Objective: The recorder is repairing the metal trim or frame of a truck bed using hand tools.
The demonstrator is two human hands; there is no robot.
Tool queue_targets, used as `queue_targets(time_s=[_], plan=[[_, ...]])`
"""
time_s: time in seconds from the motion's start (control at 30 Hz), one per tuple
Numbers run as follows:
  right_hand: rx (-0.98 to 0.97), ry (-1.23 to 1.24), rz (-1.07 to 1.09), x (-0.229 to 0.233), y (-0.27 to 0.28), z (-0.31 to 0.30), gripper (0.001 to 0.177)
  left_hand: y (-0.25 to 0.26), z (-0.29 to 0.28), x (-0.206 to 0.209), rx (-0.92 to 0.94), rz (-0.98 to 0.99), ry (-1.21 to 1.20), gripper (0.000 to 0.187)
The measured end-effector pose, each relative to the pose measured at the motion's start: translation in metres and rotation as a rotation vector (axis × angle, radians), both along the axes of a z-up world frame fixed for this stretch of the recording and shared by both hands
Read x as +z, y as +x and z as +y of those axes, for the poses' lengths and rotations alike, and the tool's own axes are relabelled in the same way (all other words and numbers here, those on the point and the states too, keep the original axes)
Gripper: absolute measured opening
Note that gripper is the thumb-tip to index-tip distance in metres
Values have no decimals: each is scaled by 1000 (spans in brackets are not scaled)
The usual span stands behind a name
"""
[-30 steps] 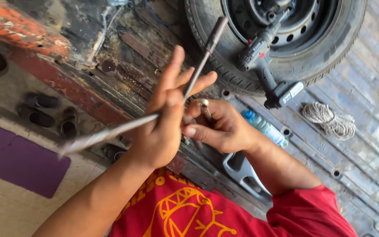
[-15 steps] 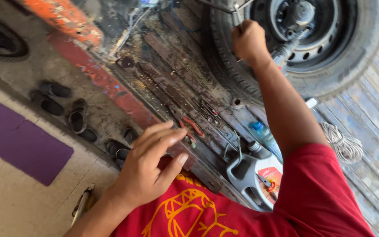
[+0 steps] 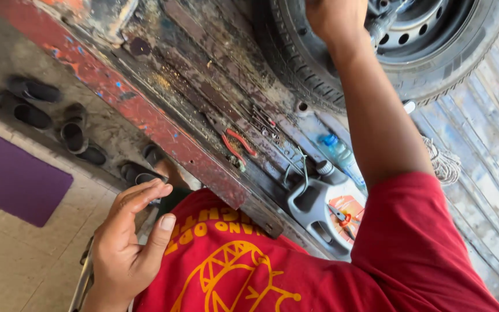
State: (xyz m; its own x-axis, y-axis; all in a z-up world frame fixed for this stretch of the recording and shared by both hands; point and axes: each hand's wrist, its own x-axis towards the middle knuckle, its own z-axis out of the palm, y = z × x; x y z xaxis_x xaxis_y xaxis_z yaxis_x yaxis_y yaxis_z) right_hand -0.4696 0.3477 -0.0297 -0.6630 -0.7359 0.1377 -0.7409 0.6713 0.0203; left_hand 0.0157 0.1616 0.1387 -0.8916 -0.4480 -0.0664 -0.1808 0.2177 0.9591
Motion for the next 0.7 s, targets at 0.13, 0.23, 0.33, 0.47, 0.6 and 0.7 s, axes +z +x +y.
queue_targets(time_s=[0.13,0.23,0.33,0.47,0.6,0.7], plan=[[-58,-452,-1014,62,116,4,21,4,5,-5,14,10,102,39],[-141,-115,-1112,59,159,9,27,-1,11,-7,-11,43,141,39],[-175,66,-868,-47,160,51,28,-10,15,-3,-54,49,84,36],[-242,32,-854,-92,162,66,27,-19,22,2,-90,34,22,35],[-256,136,-876,-101,161,52,25,-17,28,1,-78,20,79,37],[-202,233,-843,-110,157,45,32,-17,31,1,-68,15,105,39]])
